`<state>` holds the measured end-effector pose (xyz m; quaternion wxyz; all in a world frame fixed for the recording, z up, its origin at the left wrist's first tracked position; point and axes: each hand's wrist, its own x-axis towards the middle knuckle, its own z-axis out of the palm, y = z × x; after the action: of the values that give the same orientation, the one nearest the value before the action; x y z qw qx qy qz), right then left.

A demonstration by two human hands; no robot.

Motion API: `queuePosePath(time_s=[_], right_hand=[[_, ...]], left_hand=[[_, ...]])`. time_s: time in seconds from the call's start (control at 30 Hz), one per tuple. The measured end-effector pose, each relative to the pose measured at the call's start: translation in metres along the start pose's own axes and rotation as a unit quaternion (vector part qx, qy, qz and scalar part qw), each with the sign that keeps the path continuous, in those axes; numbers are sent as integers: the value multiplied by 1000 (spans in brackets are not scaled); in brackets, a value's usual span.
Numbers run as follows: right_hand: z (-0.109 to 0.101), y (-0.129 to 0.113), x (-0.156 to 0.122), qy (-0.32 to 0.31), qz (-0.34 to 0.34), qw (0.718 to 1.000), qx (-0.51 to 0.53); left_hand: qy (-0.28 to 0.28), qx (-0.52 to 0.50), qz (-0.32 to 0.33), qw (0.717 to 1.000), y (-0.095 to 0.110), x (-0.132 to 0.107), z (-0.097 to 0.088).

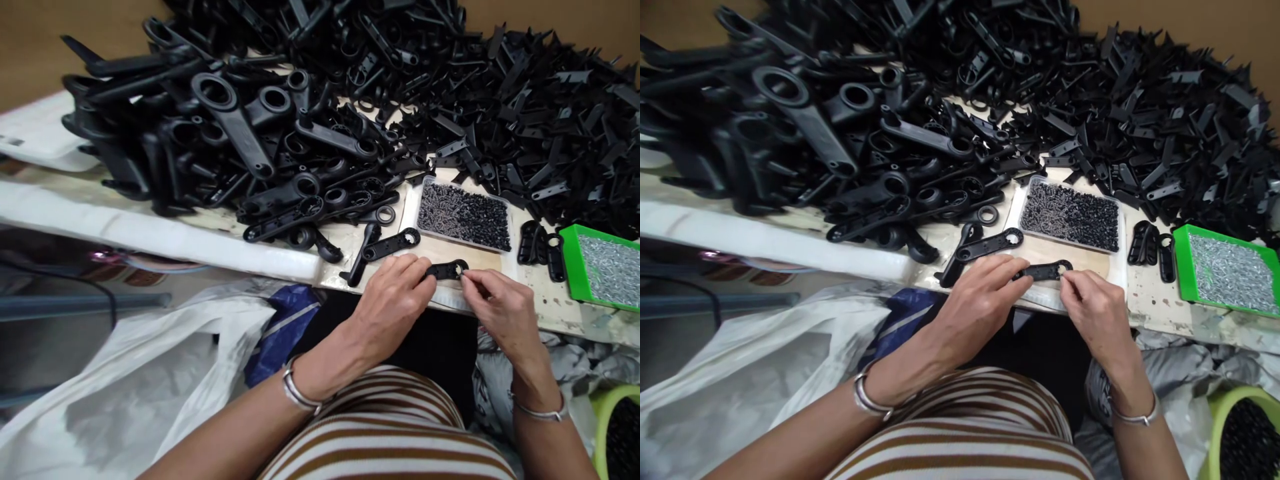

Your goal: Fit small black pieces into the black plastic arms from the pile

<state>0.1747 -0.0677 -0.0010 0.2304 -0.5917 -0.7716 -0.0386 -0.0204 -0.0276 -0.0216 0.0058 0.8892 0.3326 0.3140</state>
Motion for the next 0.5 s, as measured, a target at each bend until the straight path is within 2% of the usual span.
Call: queuePosePath(time_s=[0.13,0.3,0.43,0.5], right_hand=[[2,-1,2,-14,-32,999,-37],[0,-11,4,-78,-35,993,-83],[1,-26,7,-117,6,982,-151],[-2,-28,10,-131,42,979,-148]], left_hand=[[-12,-13,-4,1000,1,-1,1],[-10,-34,-10,999,1,-2,4],[-3,-50,-6,999,1,-3,5],[-10,-58,-8,998,1,-3,5]])
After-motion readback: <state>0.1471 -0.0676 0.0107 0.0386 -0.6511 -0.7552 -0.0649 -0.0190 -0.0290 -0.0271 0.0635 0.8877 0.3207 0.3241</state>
